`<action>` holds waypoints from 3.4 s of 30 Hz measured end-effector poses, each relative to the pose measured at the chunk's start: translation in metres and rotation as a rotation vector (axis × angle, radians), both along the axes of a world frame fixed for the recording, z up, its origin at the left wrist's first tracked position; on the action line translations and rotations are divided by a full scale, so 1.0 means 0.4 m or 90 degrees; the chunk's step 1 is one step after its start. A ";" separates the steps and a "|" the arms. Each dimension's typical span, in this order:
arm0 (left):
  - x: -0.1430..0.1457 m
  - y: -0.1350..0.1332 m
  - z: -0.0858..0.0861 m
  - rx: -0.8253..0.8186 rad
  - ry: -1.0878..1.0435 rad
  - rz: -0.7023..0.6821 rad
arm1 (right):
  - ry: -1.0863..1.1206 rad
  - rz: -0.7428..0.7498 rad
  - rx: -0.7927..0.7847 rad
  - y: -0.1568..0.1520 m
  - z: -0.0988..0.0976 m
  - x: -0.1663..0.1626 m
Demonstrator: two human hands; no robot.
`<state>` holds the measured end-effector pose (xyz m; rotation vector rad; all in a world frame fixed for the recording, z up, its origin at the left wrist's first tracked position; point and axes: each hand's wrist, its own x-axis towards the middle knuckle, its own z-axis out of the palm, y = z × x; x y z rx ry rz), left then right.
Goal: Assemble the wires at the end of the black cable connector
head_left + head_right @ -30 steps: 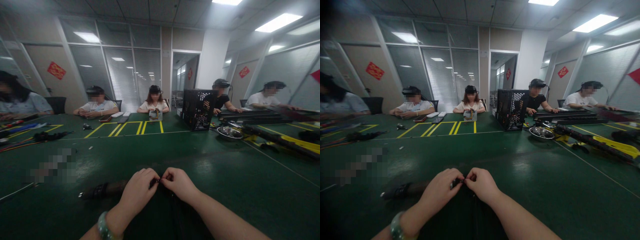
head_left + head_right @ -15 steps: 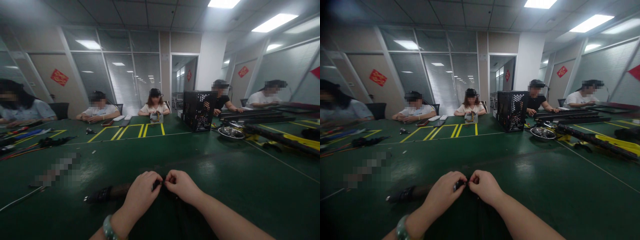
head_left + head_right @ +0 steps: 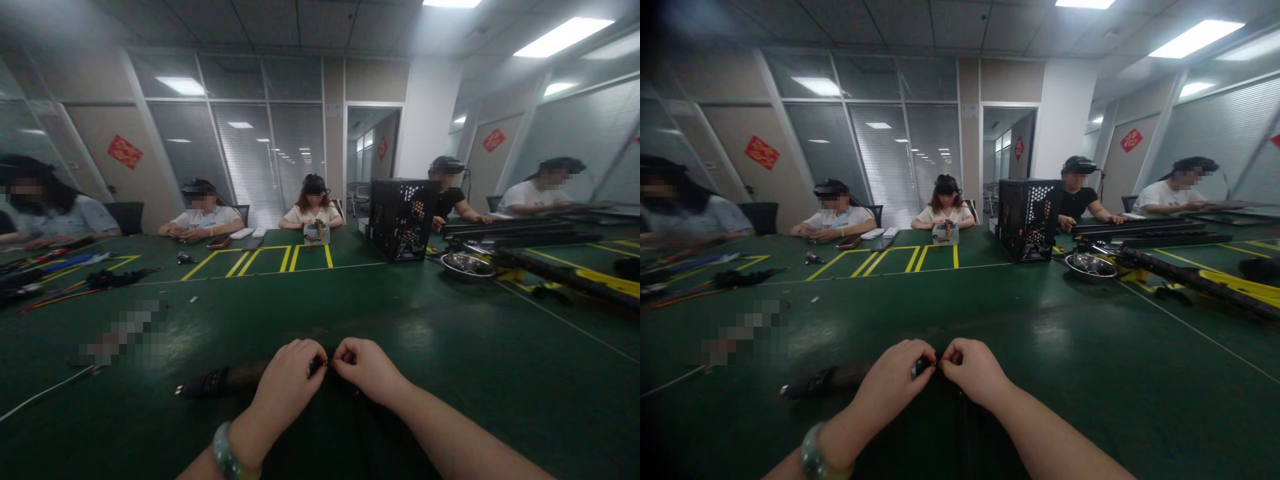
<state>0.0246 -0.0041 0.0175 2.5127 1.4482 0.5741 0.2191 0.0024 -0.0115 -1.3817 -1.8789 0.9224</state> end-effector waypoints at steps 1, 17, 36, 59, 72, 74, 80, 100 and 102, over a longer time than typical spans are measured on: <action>0.000 0.000 0.000 -0.003 0.001 -0.002 | 0.000 0.002 -0.006 -0.001 0.001 -0.001; -0.006 0.000 -0.008 -0.001 -0.030 -0.048 | -0.012 0.010 0.007 -0.006 0.006 -0.003; -0.003 -0.014 0.006 0.012 -0.016 -0.023 | -0.011 0.022 0.021 0.001 -0.005 0.001; -0.004 -0.008 -0.001 -0.002 -0.015 -0.021 | -0.010 0.014 0.018 -0.002 -0.004 0.000; -0.004 -0.011 0.000 0.002 -0.015 -0.020 | 0.015 0.033 -0.010 -0.001 0.003 -0.002; -0.003 -0.011 0.001 -0.003 -0.016 -0.019 | 0.023 0.033 -0.014 -0.003 0.007 -0.003; -0.003 -0.011 0.000 -0.008 -0.001 -0.011 | 0.031 0.013 0.008 -0.013 0.018 -0.011; 0.001 -0.014 -0.003 -0.005 -0.015 -0.009 | -0.047 0.018 0.037 -0.018 0.034 -0.014; 0.002 -0.012 -0.006 -0.005 -0.016 -0.002 | -0.076 0.004 0.068 -0.022 0.040 -0.017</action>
